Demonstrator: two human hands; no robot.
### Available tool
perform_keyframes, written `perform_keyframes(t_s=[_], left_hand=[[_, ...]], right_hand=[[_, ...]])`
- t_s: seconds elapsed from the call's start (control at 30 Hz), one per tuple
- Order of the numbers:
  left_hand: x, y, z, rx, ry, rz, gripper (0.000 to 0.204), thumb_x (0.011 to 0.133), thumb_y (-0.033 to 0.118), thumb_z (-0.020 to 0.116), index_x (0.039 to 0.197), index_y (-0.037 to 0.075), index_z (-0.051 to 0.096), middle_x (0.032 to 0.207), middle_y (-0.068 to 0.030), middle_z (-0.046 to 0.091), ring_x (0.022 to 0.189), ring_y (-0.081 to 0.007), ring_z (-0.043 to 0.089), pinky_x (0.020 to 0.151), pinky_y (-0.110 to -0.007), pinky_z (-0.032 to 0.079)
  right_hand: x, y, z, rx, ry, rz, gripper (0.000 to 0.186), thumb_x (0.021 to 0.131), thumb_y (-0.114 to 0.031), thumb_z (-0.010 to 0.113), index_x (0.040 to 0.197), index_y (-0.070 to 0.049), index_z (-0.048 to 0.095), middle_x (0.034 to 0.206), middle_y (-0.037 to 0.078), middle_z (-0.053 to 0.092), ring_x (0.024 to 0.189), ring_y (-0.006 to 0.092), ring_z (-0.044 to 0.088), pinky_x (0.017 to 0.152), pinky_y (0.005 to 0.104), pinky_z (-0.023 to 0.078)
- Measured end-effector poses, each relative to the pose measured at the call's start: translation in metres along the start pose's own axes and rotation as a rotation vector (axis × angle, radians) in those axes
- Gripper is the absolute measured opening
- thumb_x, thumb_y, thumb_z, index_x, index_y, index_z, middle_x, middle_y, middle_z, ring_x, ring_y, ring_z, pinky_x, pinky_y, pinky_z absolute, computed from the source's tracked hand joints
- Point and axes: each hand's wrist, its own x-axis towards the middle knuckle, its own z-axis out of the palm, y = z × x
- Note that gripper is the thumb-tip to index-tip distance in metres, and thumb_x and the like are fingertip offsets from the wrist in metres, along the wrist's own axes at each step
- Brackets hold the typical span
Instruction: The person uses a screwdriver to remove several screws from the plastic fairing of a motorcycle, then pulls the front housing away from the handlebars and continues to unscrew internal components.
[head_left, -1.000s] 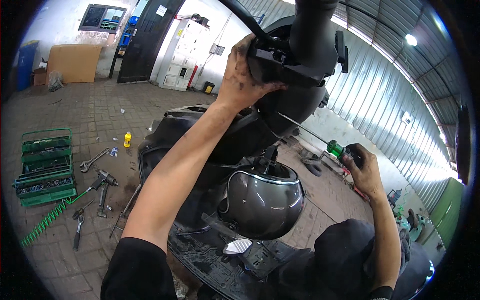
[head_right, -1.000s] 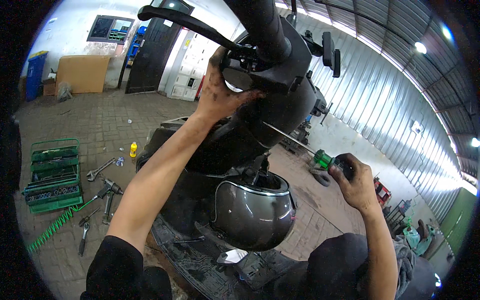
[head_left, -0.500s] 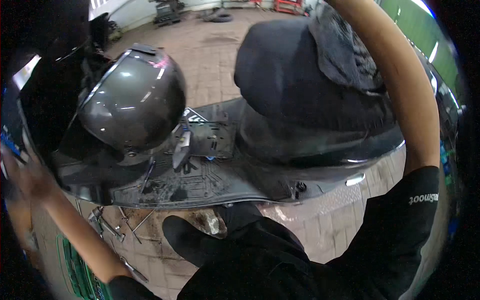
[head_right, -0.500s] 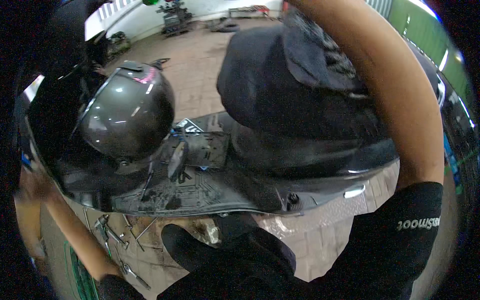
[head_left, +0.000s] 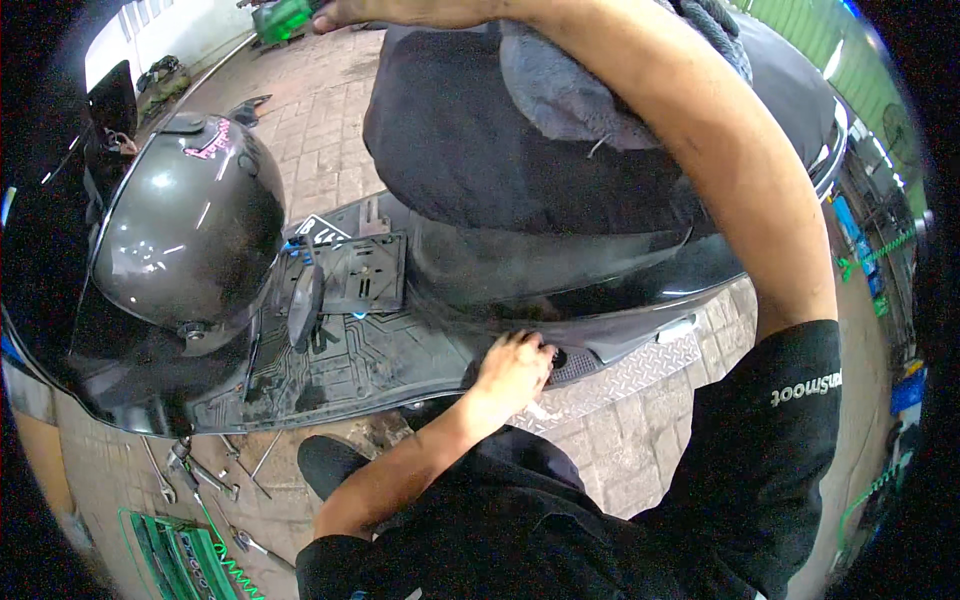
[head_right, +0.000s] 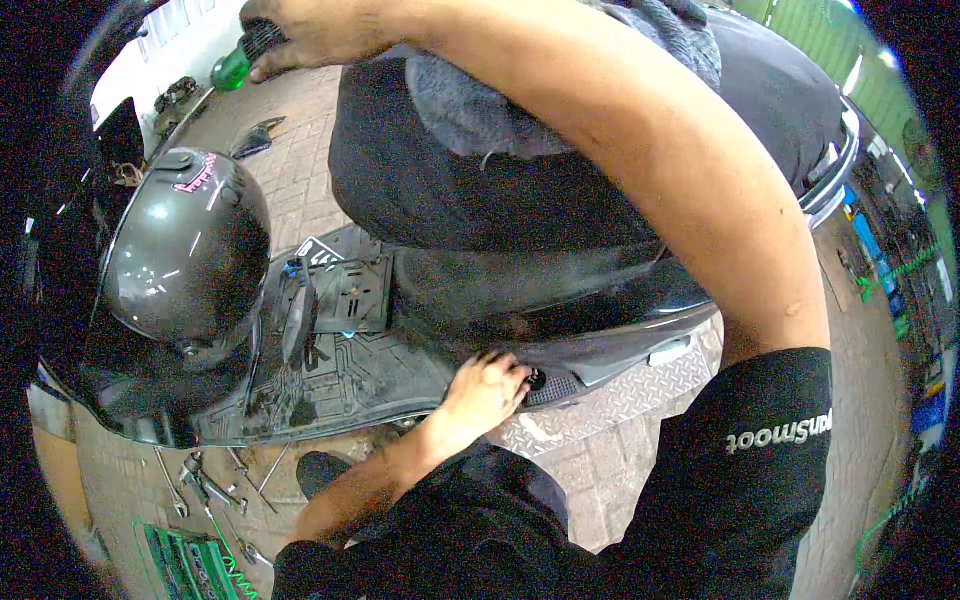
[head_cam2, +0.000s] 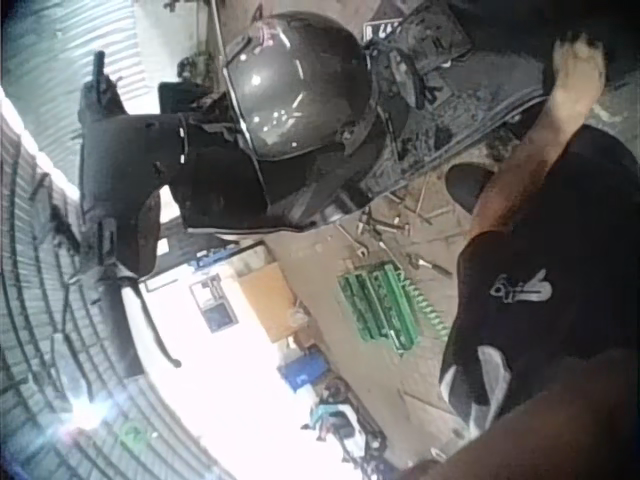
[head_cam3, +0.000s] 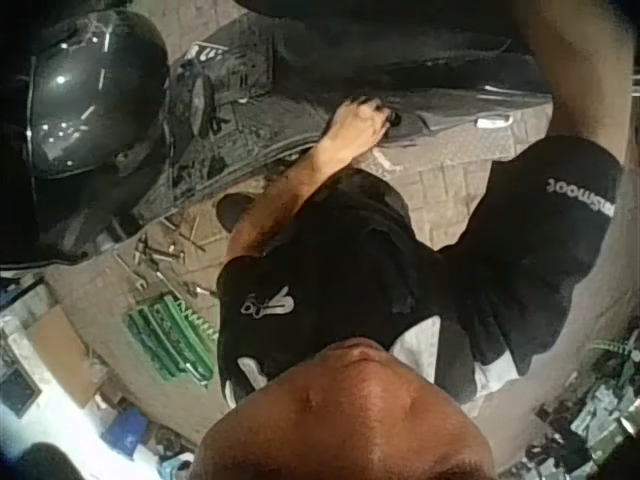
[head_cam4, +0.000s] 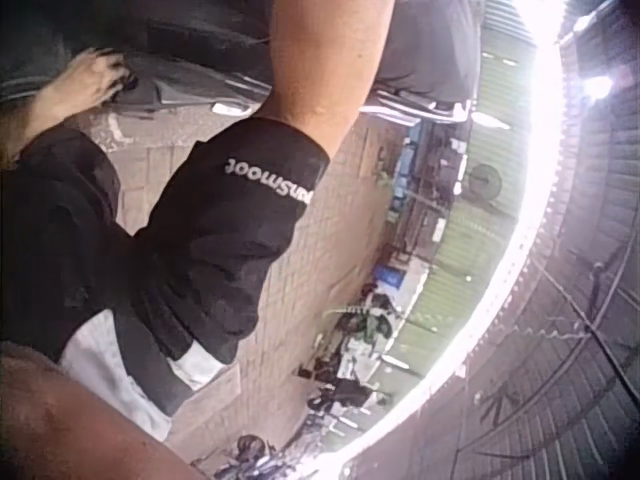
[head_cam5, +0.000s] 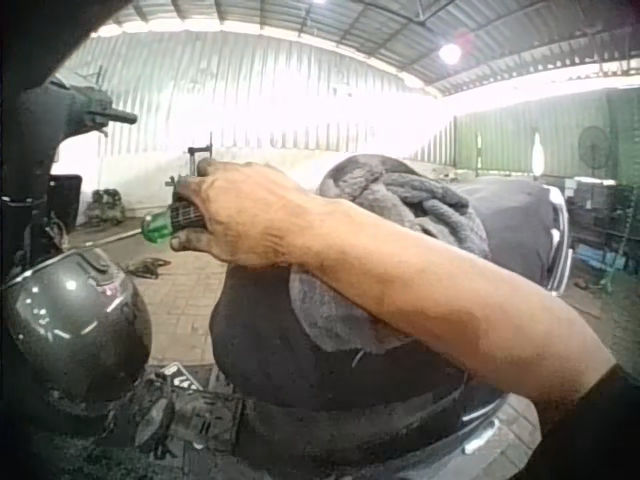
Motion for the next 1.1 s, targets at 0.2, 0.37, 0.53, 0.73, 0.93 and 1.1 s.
perform_keyframes(t_s=[0.2,0.37,0.53,0.73,0.93,1.1], left_hand=[[0.014,0.004,0.014,-0.060,-0.041,0.049,0.014,0.078,0.021,0.058,0.086,0.009,0.061,0.080,-0.0077,0.056,0.080,-0.0252,0.056,0.073,-0.037,0.046],[0.015,-0.002,0.022,-0.043,-0.043,0.083,0.013,0.079,0.021,0.057,0.084,0.010,0.060,0.076,-0.0090,0.057,0.078,-0.0265,0.057,0.074,-0.038,0.047],[0.014,0.003,0.023,0.066,-0.307,0.024,0.015,0.075,0.016,0.051,0.082,0.006,0.060,0.076,-0.0129,0.060,0.074,-0.0278,0.060,0.055,-0.037,0.052],[0.016,0.012,0.052,0.222,-0.026,0.254,0.016,0.068,0.016,0.053,0.075,0.003,0.058,0.084,-0.0144,0.059,0.086,-0.0291,0.058,0.079,-0.038,0.047],[0.022,-0.002,0.115,0.082,-0.028,0.167,0.026,0.076,0.020,0.046,0.086,0.001,0.061,0.104,-0.0192,0.060,0.105,-0.0322,0.054,0.092,-0.044,0.041],[0.026,-0.002,0.106,0.098,-0.110,0.209,0.024,0.075,0.022,0.048,0.081,0.004,0.063,0.095,-0.0170,0.061,0.097,-0.0308,0.056,0.088,-0.042,0.042]], right_hand=[[-0.012,-0.003,-0.010,0.087,0.044,0.015,0.045,0.082,-0.038,0.059,0.105,0.001,0.053,0.099,0.020,0.055,0.093,0.0352,0.056,0.081,0.0417,0.045],[-0.008,-0.001,-0.006,0.104,0.060,0.028,0.045,0.082,-0.037,0.059,0.104,0.002,0.053,0.098,0.021,0.055,0.093,0.0360,0.055,0.080,0.0423,0.046],[0.000,-0.010,-0.012,0.137,0.029,-0.008,0.048,0.085,-0.039,0.056,0.108,0.003,0.049,0.094,0.021,0.054,0.086,0.0361,0.057,0.074,0.0438,0.047],[-0.019,-0.002,0.002,0.050,0.275,0.044,0.047,0.078,-0.032,0.064,0.111,-0.002,0.052,0.104,0.020,0.052,0.091,0.0386,0.054,0.077,0.0440,0.045],[-0.006,-0.020,-0.011,0.151,0.183,0.079,0.045,0.075,-0.026,0.067,0.111,-0.006,0.052,0.108,0.020,0.049,0.095,0.0402,0.053,0.080,0.0438,0.044],[-0.009,-0.019,-0.011,0.223,0.128,0.135,0.042,0.075,-0.026,0.067,0.110,-0.006,0.053,0.106,0.018,0.050,0.092,0.0385,0.054,0.078,0.0437,0.045]])
